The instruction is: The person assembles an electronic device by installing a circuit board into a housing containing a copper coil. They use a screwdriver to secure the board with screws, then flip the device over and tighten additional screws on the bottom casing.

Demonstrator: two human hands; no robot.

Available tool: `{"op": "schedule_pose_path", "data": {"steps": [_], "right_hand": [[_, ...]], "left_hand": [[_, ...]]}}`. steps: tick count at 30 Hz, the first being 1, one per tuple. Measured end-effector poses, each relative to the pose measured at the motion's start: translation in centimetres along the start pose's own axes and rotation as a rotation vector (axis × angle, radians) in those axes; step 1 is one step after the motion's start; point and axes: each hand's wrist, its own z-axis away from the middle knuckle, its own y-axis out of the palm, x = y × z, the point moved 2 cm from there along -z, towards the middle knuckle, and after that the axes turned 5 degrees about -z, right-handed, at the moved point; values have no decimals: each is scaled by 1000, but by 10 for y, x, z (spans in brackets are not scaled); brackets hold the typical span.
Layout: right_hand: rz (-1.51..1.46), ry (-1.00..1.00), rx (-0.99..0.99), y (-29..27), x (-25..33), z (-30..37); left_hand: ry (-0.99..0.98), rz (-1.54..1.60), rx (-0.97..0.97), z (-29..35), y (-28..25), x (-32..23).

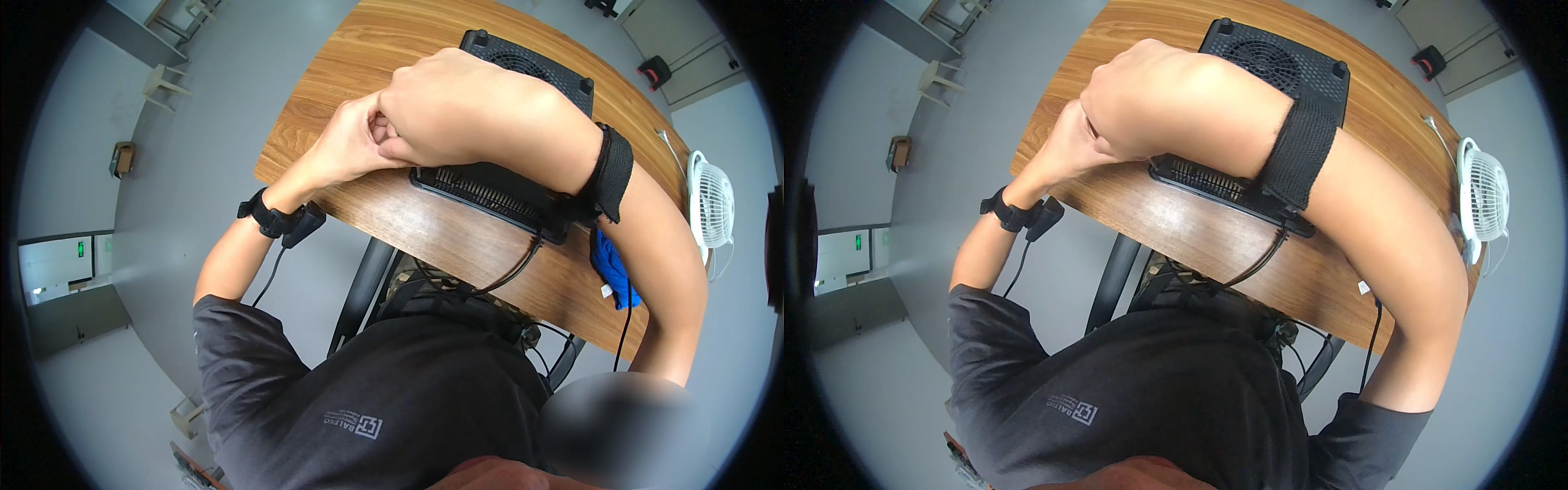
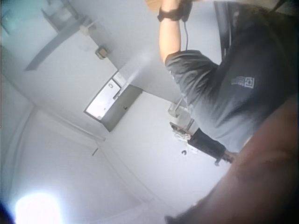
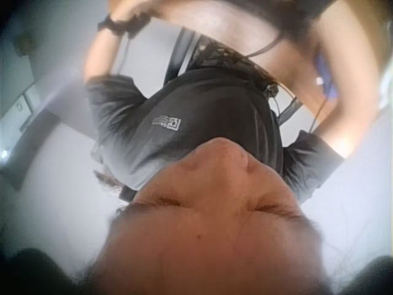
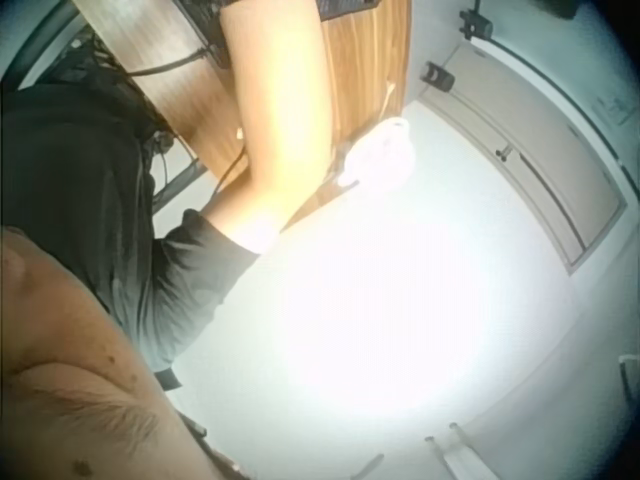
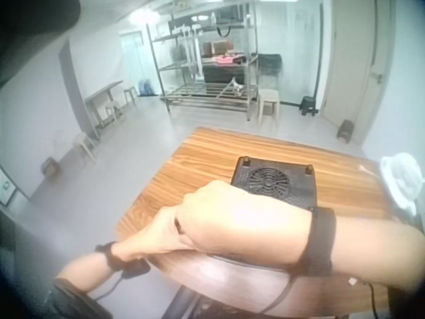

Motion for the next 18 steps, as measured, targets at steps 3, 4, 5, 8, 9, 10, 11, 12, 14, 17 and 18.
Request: {"op": "schedule_pose_path", "data": {"steps": [3, 4, 5, 8, 9, 10, 11, 12, 14, 17, 18], "right_hand": [[-43, -76, -76, 2, -5, 10], [-64, -106, -98, 1, -7, 12], [-68, -89, -84, 2, -7, 11], [-60, -33, -14, -1, -4, 4], [-45, -10, 29, -4, -1, 1], [-29, 13, 71, -5, 1, -2], [-28, 20, 71, -3, 1, -5], [-27, 28, 71, 1, 1, -7], [-7, 50, 77, 0, 2, -8], [28, 28, 14, -5, 6, -2], [25, -20, -61, 0, 3, 4]], "left_hand": [[-92, -14, 130, -4, -6, -1], [-98, -4, 149, -6, -7, -12], [-111, 5, 167, -6, -7, -21], [-44, 66, 130, -1, -4, 3], [-15, 96, 91, -1, -2, 5], [13, 126, 52, -1, 3, 3], [44, 154, 14, -2, 5, 2], [62, 95, 2, -2, 5, 3], [70, -3, -6, -2, 3, 4], [-17, -70, 36, -1, -3, 7], [-52, -83, 61, -1, -5, 8]]}}
